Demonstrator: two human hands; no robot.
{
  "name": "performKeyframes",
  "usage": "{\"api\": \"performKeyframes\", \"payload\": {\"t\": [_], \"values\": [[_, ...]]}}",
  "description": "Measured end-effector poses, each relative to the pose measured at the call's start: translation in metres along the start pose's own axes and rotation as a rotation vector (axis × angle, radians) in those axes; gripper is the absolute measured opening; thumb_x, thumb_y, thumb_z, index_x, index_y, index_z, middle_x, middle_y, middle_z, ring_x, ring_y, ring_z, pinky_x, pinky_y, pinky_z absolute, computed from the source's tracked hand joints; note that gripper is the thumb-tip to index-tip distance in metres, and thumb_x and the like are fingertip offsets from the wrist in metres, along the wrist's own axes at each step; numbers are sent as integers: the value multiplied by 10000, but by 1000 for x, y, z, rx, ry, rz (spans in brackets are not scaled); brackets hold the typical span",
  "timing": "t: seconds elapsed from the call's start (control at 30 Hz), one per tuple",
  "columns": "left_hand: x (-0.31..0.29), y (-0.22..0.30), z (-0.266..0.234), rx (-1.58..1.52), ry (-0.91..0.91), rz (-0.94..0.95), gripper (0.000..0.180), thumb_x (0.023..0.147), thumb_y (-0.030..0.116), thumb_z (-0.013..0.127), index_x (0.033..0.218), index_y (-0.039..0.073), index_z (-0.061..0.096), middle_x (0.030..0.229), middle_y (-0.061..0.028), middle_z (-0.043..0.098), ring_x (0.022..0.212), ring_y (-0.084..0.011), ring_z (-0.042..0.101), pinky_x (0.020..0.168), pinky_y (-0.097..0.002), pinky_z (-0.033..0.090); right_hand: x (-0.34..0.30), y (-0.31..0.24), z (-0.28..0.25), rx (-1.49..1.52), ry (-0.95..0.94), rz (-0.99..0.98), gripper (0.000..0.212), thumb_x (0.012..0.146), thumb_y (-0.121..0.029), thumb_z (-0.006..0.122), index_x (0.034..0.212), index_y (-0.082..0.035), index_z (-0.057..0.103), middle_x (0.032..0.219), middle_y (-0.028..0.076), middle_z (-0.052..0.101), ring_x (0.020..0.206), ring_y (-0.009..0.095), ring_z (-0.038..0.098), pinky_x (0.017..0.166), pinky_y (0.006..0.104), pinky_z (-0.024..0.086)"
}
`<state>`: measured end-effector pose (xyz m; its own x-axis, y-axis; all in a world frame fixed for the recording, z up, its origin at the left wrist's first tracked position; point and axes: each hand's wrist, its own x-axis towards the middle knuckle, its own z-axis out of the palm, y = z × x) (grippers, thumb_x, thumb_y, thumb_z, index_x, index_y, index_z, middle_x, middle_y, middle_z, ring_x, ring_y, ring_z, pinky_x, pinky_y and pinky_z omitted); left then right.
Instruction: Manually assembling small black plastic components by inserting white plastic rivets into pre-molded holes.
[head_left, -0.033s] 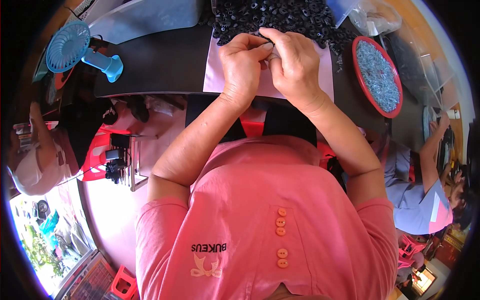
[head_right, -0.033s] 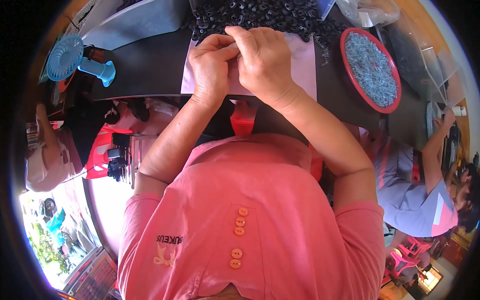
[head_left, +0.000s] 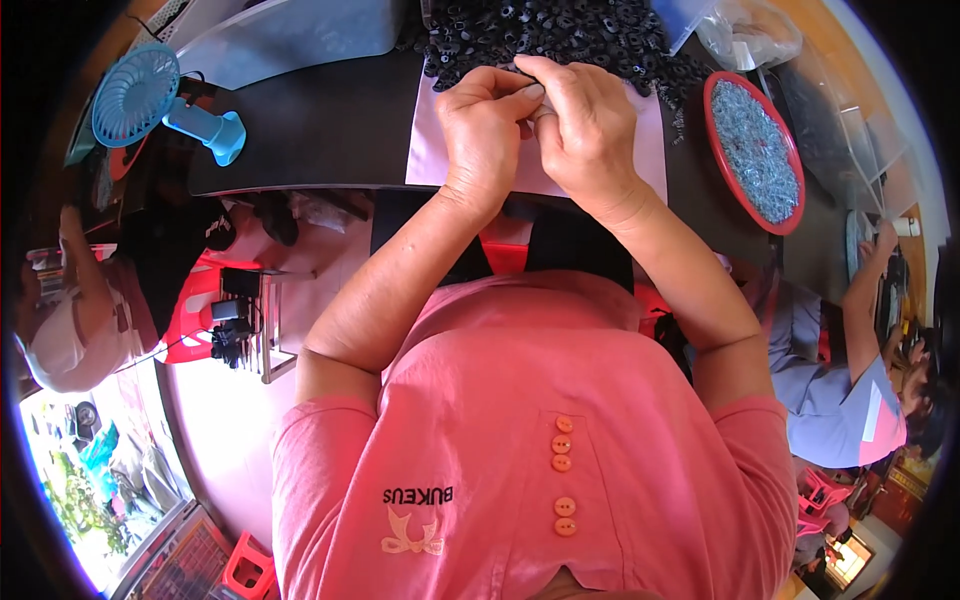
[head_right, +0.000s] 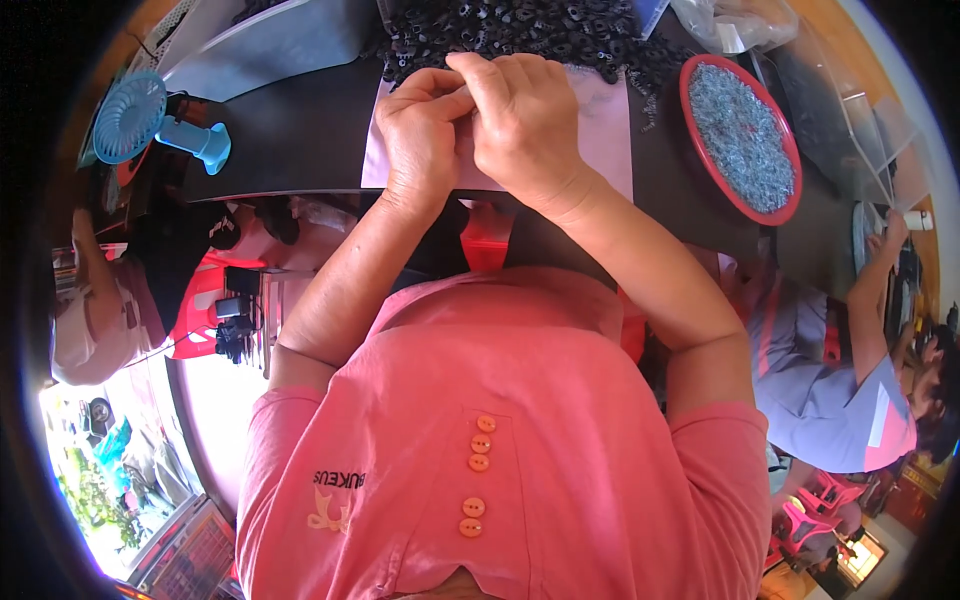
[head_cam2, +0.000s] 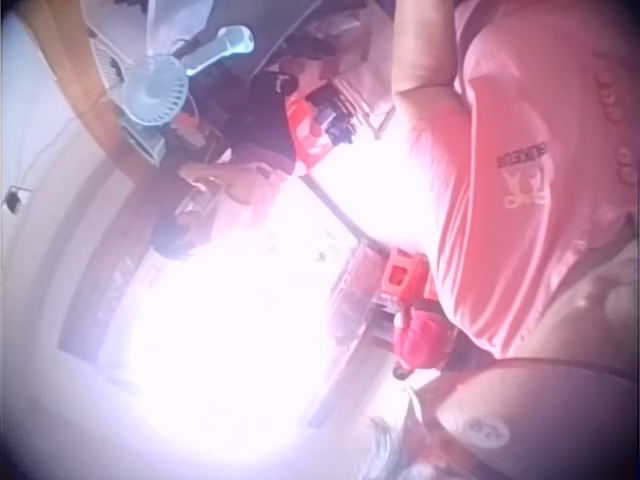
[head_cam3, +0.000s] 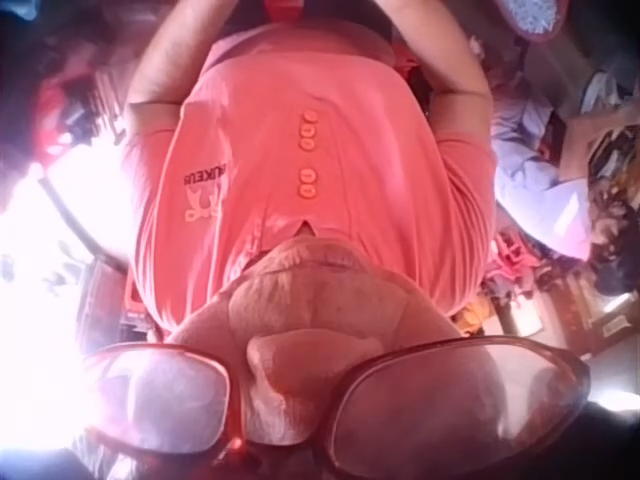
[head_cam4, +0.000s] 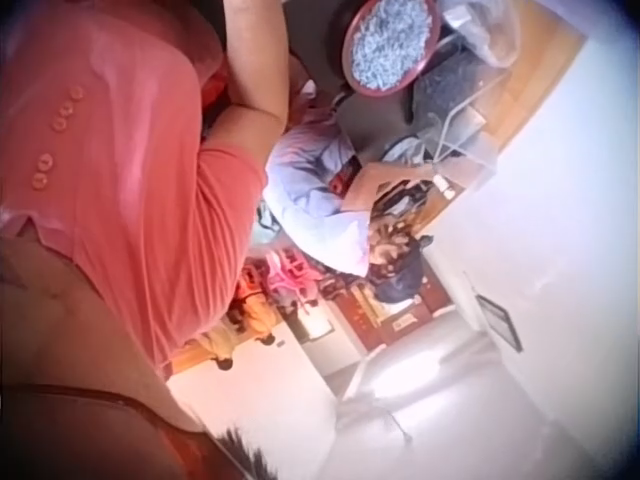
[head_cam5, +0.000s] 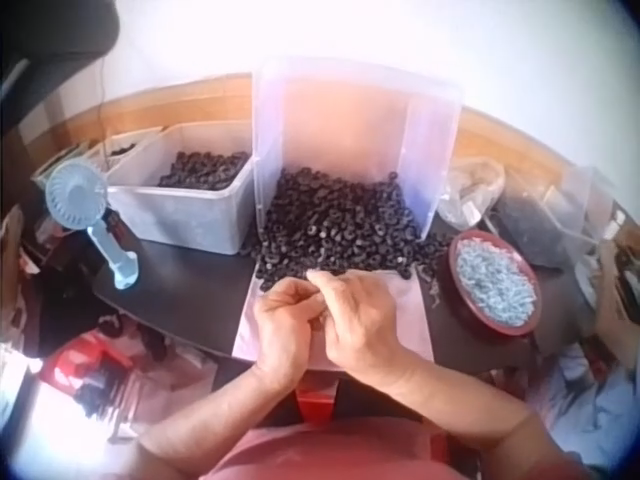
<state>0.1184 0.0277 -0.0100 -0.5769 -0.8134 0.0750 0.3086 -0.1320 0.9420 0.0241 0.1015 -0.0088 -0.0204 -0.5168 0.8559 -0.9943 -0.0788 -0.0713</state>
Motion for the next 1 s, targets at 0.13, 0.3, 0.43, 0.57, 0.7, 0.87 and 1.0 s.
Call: {"api": "performKeyframes", "payload": {"t": [0.13, 0.3, 0.43, 0.57, 0.7, 0.87, 1.0], "values": [[2, -2, 1, -32, 55, 3, 43, 806, -25, 655, 774, -43, 634, 698, -58, 625, 600, -111, 560, 521, -252, 467, 2, 1, 11, -39, 43, -27, 405, 648, -2, 614, 1046, -76, 639, 758, 66, 603, 725, 267, 587, 673, 393, 454], [8, -14, -4, 44, 86, 128, 41, 775, -55, 633, 740, -34, 627, 690, -39, 609, 603, -91, 526, 523, -245, 440, 3, -3, 18, -14, 76, -76, 316, 646, -97, 646, 962, -106, 646, 706, 30, 576, 680, 239, 557, 636, 378, 413], [5, -6, -2, -5, 36, 70, 34, 768, -59, 634, 753, -29, 637, 712, -30, 618, 634, -85, 529, 556, -239, 442, 2, -4, 14, 30, 92, -23, 414, 636, -61, 641, 1047, -107, 640, 764, 45, 620, 718, 256, 598, 658, 389, 450], [4, 8, -2, -60, 69, -27, 31, 811, -10, 677, 817, -38, 665, 704, -71, 656, 548, -101, 558, 492, -218, 423, -1, 3, -2, 297, 58, 230, 603, 655, 26, 574, 1247, -90, 576, 964, 105, 674, 853, 278, 651, 745, 407, 497], [43, 78, -28, 269, 127, 563, 47, 769, -6, 700, 802, -35, 682, 615, -60, 625, 448, -77, 506, 395, -214, 340, -9, 42, -48, 249, 112, 348, 456, 700, 48, 604, 1132, -92, 644, 941, 100, 685, 809, 222, 674, 725, 331, 535], [140, 151, -65, 612, 260, 857, 205, 743, -8, 694, 928, 57, 753, 754, -11, 678, 585, -90, 581, 532, -230, 449, -28, 62, -74, 433, 104, 652, 262, 766, 62, 610, 999, -33, 684, 857, 80, 718, 791, 137, 694, 698, 247, 529], [122, 104, -33, 1148, 210, 1293, 248, 679, 53, 782, 924, 74, 746, 790, -40, 670, 715, -187, 612, 686, -316, 502, -53, 64, -76, 471, 154, 711, 218, 786, 60, 606, 974, -16, 687, 881, 67, 727, 817, 116, 687, 713, 233, 519]]}}
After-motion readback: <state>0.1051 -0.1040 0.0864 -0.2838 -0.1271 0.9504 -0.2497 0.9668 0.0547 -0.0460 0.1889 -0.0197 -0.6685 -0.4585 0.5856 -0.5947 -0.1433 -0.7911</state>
